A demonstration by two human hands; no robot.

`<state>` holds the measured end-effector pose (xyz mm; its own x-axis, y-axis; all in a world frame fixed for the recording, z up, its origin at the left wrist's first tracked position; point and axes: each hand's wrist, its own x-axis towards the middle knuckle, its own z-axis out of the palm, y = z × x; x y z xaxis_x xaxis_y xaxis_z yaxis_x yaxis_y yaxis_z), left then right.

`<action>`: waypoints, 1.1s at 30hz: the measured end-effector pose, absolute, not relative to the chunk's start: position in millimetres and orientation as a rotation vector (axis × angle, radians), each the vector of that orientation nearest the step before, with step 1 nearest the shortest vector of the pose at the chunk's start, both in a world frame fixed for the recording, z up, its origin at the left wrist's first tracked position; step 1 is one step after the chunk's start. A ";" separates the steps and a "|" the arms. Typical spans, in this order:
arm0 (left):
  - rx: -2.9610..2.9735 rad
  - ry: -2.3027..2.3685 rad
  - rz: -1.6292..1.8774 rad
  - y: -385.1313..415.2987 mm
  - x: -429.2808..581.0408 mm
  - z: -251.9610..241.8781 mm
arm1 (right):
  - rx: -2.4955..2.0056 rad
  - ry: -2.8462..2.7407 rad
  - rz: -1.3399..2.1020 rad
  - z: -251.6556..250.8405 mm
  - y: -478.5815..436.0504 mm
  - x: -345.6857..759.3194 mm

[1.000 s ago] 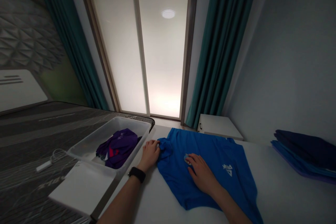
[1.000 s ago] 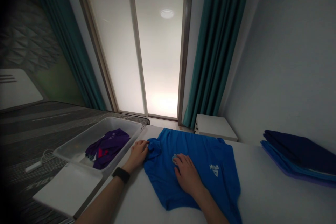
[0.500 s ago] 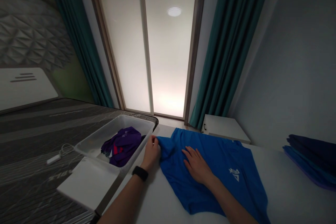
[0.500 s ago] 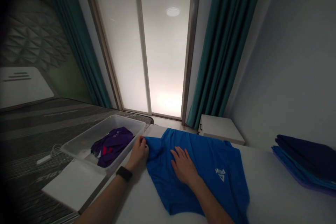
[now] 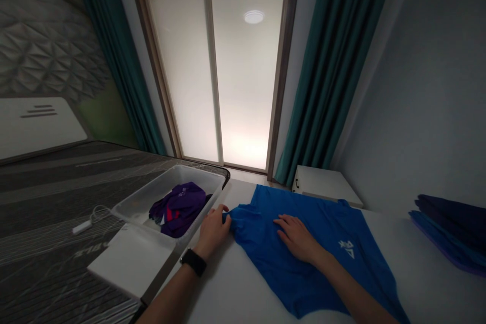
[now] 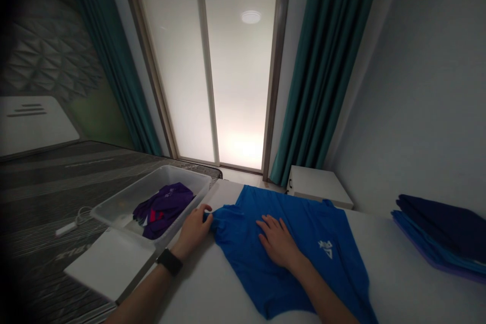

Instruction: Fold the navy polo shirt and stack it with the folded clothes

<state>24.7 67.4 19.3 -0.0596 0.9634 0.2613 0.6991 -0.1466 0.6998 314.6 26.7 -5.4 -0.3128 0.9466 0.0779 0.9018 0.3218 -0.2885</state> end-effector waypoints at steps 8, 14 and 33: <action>2.250 1.705 0.934 60.1 5.7 5.9 | -1.446 -2.342 0.315 32.1 96.3 257.1; 2.252 1.563 1.037 65.2 3.3 0.4 | -1.354 -2.526 0.381 30.9 135.1 208.7; 2.253 1.668 1.182 63.4 7.7 -8.6 | -1.410 -2.212 0.526 37.5 186.0 209.5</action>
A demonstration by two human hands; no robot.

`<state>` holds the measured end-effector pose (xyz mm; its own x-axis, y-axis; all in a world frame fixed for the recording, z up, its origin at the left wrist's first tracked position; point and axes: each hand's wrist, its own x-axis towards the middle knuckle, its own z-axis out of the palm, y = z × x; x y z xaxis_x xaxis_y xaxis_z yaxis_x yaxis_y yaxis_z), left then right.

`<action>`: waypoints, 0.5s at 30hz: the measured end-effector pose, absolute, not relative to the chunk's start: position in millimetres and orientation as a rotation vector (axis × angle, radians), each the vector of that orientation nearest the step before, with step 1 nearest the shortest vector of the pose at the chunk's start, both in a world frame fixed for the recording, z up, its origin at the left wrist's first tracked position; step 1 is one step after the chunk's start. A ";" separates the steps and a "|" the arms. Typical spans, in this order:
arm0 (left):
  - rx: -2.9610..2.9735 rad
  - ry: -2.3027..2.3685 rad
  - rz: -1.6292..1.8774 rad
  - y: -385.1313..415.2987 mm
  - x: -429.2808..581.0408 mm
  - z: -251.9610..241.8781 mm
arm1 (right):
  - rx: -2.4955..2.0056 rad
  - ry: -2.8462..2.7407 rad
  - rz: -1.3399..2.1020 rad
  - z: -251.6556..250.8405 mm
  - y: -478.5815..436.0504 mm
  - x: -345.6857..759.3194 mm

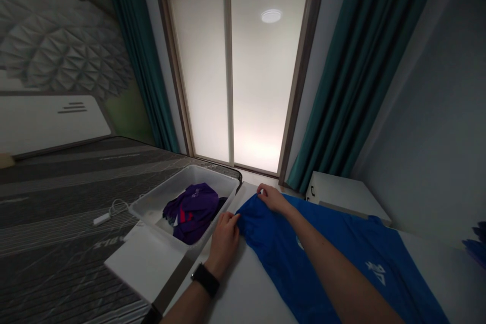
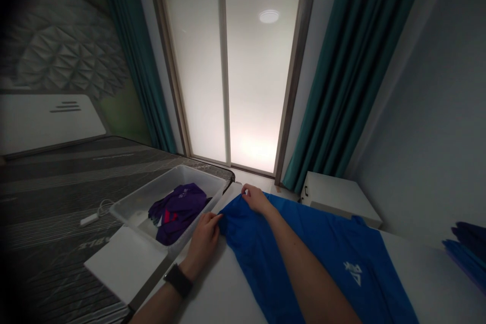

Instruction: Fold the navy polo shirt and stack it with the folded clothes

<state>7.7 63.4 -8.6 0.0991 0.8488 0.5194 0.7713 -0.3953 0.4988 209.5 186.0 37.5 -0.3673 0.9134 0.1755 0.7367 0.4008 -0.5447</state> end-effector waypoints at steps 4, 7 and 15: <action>2.259 1.766 1.121 59.8 9.3 -3.9 | -1.439 -2.134 0.518 22.1 183.1 206.2; 2.344 1.765 1.112 55.7 10.7 0.5 | -1.415 -2.118 0.494 11.1 173.4 206.4; 2.669 1.250 0.680 31.2 32.7 11.1 | -1.348 -2.197 0.319 13.0 129.2 226.8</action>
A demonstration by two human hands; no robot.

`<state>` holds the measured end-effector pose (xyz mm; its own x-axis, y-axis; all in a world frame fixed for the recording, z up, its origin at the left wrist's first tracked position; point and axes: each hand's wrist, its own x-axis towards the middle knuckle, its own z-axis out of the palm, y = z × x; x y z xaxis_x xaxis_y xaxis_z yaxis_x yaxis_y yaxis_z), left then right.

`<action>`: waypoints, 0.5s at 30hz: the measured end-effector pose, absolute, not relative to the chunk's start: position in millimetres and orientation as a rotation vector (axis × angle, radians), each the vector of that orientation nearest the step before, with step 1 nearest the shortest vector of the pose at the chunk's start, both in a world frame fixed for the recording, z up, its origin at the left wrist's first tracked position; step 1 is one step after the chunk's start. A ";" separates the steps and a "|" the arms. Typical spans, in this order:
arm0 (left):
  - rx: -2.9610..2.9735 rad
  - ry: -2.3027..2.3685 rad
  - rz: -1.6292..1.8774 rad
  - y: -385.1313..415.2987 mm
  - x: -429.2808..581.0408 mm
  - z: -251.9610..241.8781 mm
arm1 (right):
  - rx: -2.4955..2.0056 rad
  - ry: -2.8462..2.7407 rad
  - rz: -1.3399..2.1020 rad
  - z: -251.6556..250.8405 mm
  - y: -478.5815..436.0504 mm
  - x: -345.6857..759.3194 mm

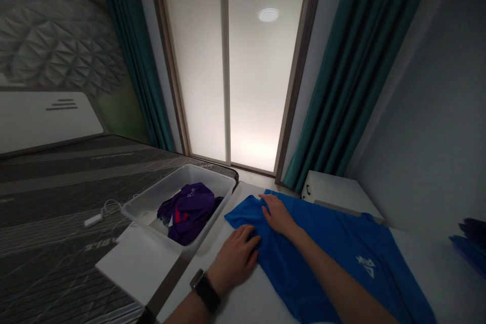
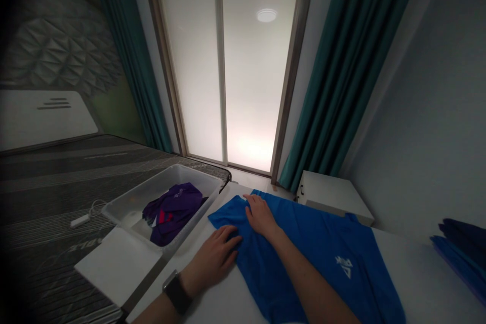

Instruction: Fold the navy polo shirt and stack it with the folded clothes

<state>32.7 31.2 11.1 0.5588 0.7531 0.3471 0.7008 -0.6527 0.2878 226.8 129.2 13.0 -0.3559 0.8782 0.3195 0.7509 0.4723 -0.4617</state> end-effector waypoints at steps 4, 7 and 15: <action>2.607 1.501 0.635 25.4 30.0 12.9 | -1.450 -2.372 0.132 11.6 106.0 262.4; 2.581 1.668 0.638 25.5 22.3 15.0 | -1.605 -2.394 0.100 5.8 95.3 297.0; 2.672 1.482 0.656 39.7 52.9 25.9 | -1.816 -2.392 0.187 -11.2 67.8 332.0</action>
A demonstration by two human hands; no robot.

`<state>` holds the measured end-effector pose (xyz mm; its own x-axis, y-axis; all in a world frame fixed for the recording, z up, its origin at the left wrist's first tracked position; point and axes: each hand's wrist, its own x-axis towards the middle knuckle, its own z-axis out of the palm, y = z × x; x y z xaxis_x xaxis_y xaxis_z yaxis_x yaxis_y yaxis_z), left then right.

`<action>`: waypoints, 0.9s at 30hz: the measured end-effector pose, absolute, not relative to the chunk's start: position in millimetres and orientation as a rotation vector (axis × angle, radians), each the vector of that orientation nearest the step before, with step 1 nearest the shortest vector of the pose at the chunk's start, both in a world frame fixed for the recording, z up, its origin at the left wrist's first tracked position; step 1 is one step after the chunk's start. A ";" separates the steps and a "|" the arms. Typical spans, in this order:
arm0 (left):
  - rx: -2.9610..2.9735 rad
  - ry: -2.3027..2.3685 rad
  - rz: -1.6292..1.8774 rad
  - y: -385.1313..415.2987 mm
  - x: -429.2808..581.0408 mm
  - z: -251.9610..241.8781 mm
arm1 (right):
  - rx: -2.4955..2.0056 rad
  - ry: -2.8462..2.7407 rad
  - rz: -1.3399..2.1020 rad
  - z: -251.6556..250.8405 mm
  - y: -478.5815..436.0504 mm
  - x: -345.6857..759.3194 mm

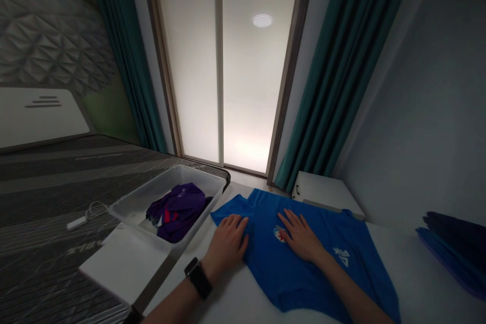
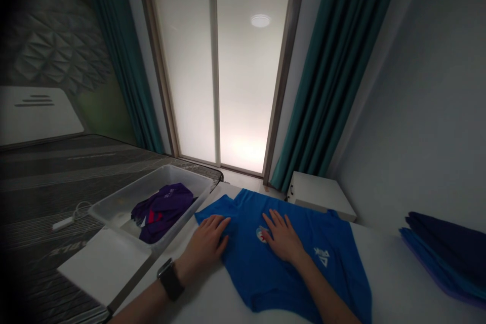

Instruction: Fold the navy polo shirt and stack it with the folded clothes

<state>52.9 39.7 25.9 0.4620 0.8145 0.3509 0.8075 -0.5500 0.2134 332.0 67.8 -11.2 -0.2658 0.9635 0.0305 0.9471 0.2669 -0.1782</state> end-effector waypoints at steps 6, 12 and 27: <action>2.631 1.418 0.550 67.0 88.8 14.7 | -1.877 -2.354 0.165 -8.7 50.4 321.3; 2.520 1.636 0.372 54.1 83.8 -0.7 | -1.875 -2.332 0.214 -8.6 28.2 318.3; 2.806 1.082 0.502 78.3 106.2 31.3 | -1.909 -2.046 0.287 2.7 11.6 393.8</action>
